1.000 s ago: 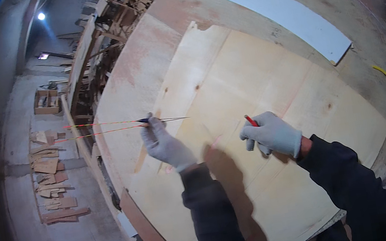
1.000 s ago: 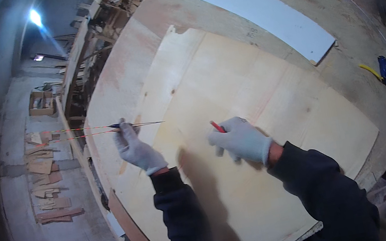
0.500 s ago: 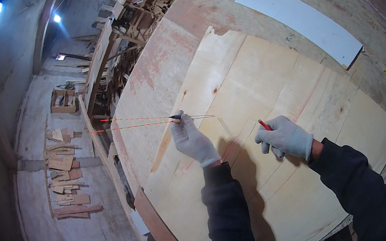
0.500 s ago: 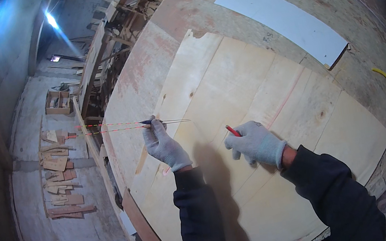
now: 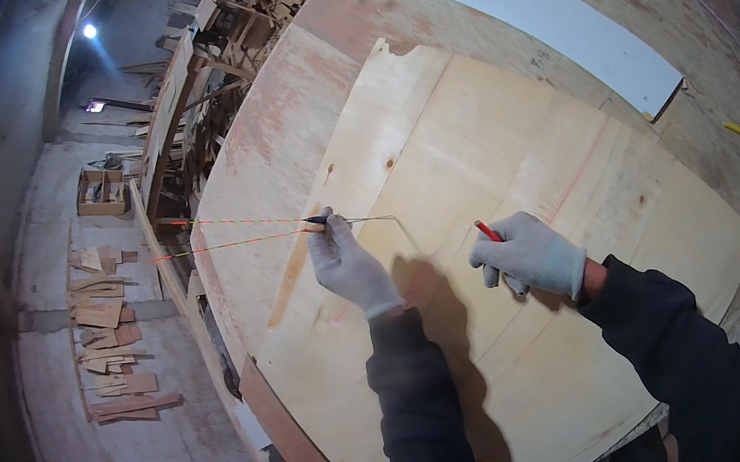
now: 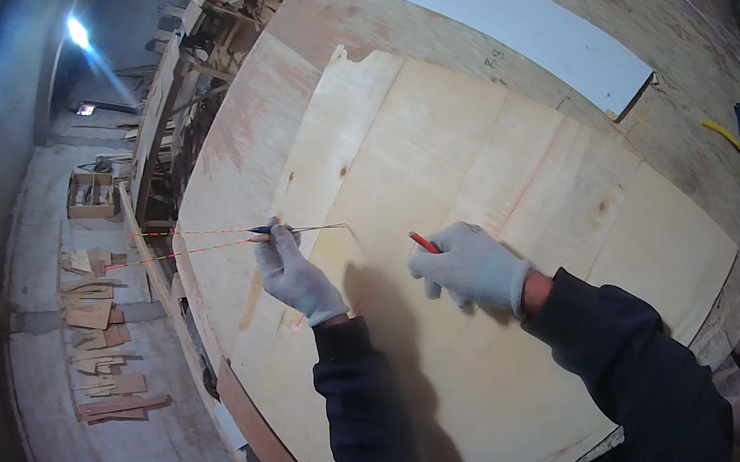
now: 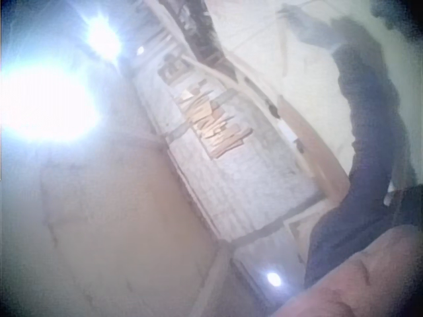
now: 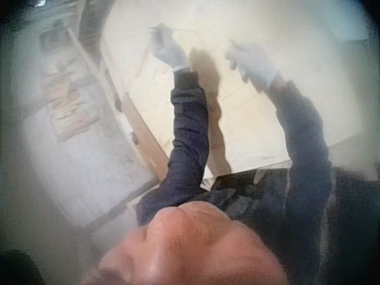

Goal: The person measures and marks a large plywood sheet with a tape measure and red pencil, then uses a compass to draw intersecting lines. A coworker hands over tools and the person continues marking the board.

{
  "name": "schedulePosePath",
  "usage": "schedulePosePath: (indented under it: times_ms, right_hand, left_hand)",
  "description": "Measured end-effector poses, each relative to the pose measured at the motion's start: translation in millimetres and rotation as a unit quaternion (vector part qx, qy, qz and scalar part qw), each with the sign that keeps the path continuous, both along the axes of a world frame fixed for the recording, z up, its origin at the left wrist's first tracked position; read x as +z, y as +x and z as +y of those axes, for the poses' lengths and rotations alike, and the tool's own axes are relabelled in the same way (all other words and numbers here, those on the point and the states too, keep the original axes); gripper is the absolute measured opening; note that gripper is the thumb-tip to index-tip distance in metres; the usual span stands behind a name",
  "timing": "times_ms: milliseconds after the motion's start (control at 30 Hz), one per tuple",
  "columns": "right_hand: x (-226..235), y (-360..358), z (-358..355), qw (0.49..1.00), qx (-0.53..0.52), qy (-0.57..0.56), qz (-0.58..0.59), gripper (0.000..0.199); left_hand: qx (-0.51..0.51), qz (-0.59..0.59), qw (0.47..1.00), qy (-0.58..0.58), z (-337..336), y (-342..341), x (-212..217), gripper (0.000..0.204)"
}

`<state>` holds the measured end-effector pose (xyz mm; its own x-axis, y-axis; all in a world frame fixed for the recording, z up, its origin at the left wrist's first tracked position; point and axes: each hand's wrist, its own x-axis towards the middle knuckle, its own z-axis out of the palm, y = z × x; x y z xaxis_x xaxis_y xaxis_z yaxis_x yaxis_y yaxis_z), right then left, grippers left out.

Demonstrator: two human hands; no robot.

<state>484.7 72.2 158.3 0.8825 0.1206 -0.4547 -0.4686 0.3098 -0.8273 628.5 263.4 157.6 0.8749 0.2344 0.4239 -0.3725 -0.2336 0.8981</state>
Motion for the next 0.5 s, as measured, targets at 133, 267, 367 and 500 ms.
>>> schedulePosePath:
  times_ms: [133, 267, 367, 500]
  right_hand:
    - [-3.2, -0.7, 1.0, 1.000, -0.002, -0.002, -0.004, 0.032]
    - [-6.3, 0.4, 2.2, 1.000, -0.004, -0.007, -0.003, 0.035]
    - [-7.6, 1.1, 2.8, 1.000, -0.003, -0.013, -0.003, 0.036]
    - [-9.0, 1.6, 3.6, 1.000, -0.009, -0.006, -0.004, 0.037]
  left_hand:
    - [0.008, -0.012, 1.000, -0.017, -1.8, -1.0, -2.3, 0.024]
    - [0.002, -0.020, 1.000, -0.024, -3.6, -0.7, -1.1, 0.023]
    - [0.003, -0.015, 1.000, -0.020, -4.4, 0.2, -1.0, 0.023]
    - [0.011, -0.006, 1.000, -0.018, -5.6, 0.3, -4.8, 0.023]
